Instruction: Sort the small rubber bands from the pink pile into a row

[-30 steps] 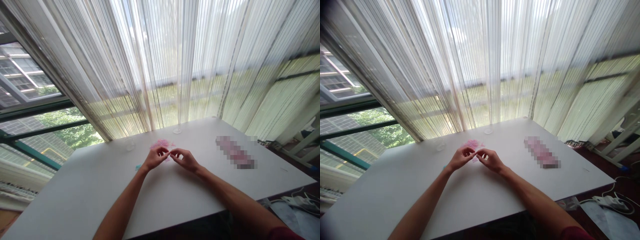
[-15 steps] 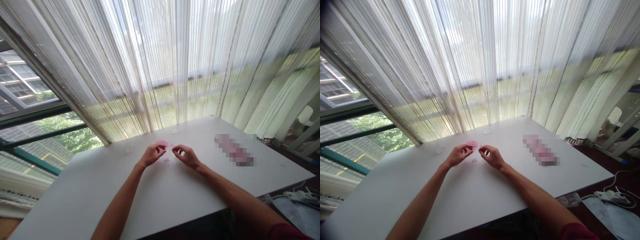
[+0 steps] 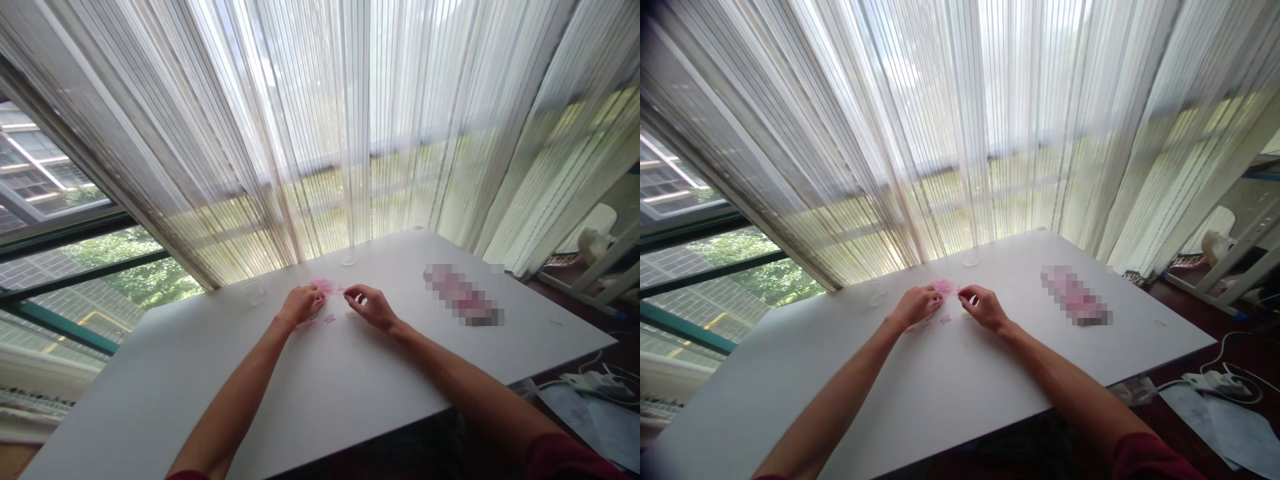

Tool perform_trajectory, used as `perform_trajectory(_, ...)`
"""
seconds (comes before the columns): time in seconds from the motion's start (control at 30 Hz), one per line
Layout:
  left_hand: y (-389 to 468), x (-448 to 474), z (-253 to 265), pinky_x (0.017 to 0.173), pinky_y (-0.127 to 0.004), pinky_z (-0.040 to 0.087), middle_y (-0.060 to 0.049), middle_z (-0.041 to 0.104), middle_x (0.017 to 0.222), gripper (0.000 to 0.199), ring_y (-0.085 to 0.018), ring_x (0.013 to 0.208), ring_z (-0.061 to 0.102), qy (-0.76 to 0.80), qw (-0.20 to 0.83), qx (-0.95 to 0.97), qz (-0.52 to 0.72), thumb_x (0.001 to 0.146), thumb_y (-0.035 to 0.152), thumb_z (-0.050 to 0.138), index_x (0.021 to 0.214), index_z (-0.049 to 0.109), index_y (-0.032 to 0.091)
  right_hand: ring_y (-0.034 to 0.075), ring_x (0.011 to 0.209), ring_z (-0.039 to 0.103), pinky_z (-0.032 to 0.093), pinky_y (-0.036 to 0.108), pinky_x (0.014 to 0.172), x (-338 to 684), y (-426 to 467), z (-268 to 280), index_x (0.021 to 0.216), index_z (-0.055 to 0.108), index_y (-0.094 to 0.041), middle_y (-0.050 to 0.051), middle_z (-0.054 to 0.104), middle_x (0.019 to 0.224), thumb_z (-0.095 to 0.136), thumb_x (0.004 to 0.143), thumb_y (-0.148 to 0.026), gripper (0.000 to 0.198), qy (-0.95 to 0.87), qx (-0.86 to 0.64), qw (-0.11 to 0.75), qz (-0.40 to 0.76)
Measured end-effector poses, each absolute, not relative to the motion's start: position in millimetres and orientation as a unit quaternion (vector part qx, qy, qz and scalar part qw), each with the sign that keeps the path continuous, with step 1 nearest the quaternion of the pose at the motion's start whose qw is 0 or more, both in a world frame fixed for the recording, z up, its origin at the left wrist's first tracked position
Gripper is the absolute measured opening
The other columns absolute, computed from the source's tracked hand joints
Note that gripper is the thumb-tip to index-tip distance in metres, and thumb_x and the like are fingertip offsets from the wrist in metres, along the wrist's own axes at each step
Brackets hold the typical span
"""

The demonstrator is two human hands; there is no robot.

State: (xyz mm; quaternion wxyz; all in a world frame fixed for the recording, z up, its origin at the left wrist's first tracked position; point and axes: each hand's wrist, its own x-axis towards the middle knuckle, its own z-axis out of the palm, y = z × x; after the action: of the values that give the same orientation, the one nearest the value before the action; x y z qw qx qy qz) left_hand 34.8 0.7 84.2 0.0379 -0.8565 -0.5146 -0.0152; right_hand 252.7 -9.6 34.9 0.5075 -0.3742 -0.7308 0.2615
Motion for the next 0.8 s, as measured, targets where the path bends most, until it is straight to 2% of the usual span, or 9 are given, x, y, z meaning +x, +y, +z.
perform_trajectory(0.2,8.2,35.5,81.5,0.077,-0.028,0.047,-0.005,0.069,0.097,0.019,-0.020,0.083,0.065,-0.518,0.040,-0.854,-0.022,0.090,0.030,0.055,0.095,0.073,0.025,0.014,0.067,0.064,0.054,0.026,0.062,252.7,-9.7,35.9,0.087,0.069,-0.019,0.002,0.071,0.076,0.059,0.085,-0.029,0.015,-0.731,-0.377,0.505,0.263)
perform_trajectory(0.47,-3.3,34.7,87.2,0.076,-0.028,0.047,-0.004,0.071,0.102,0.020,-0.019,0.084,0.065,-0.520,0.035,-0.851,-0.068,0.091,0.030,0.055,0.101,0.071,0.025,0.014,0.066,0.065,0.054,0.026,0.063,252.6,-9.2,34.0,0.087,0.070,-0.019,0.002,0.071,0.076,0.058,0.085,-0.028,0.014,-0.739,-0.371,0.491,0.274)
perform_trajectory(0.63,-40.0,33.2,84.6,0.070,-0.026,0.048,-0.001,0.073,0.099,0.022,-0.014,0.070,0.062,-0.525,-0.041,-0.823,-0.210,0.090,0.033,0.057,0.107,0.068,0.025,0.014,0.066,0.064,0.054,0.026,0.063,249.0,-19.5,36.8,0.087,0.070,-0.019,0.002,0.071,0.076,0.058,0.084,-0.027,0.014,-0.748,-0.352,0.480,0.291)
perform_trajectory(0.73,-65.5,30.8,72.8,0.067,-0.025,0.049,-0.002,0.073,0.097,0.032,-0.013,0.062,0.057,-0.525,-0.088,-0.808,-0.252,0.088,0.035,0.061,0.118,0.062,0.024,0.013,0.065,0.063,0.054,0.025,0.062,243.8,-32.8,38.1,0.087,0.070,-0.019,0.003,0.071,0.079,0.059,0.084,-0.026,0.013,-0.771,-0.314,0.455,0.315)
perform_trajectory(0.8,-79.2,29.0,63.8,0.067,-0.025,0.049,-0.002,0.073,0.096,0.030,-0.012,0.061,0.056,-0.515,-0.119,-0.804,-0.271,0.088,0.036,0.060,0.116,0.063,0.023,0.012,0.064,0.063,0.053,0.024,0.061,239.6,-41.3,37.8,0.086,0.070,-0.019,0.003,0.071,0.079,0.059,0.085,-0.026,0.013,-0.788,-0.285,0.433,0.332)
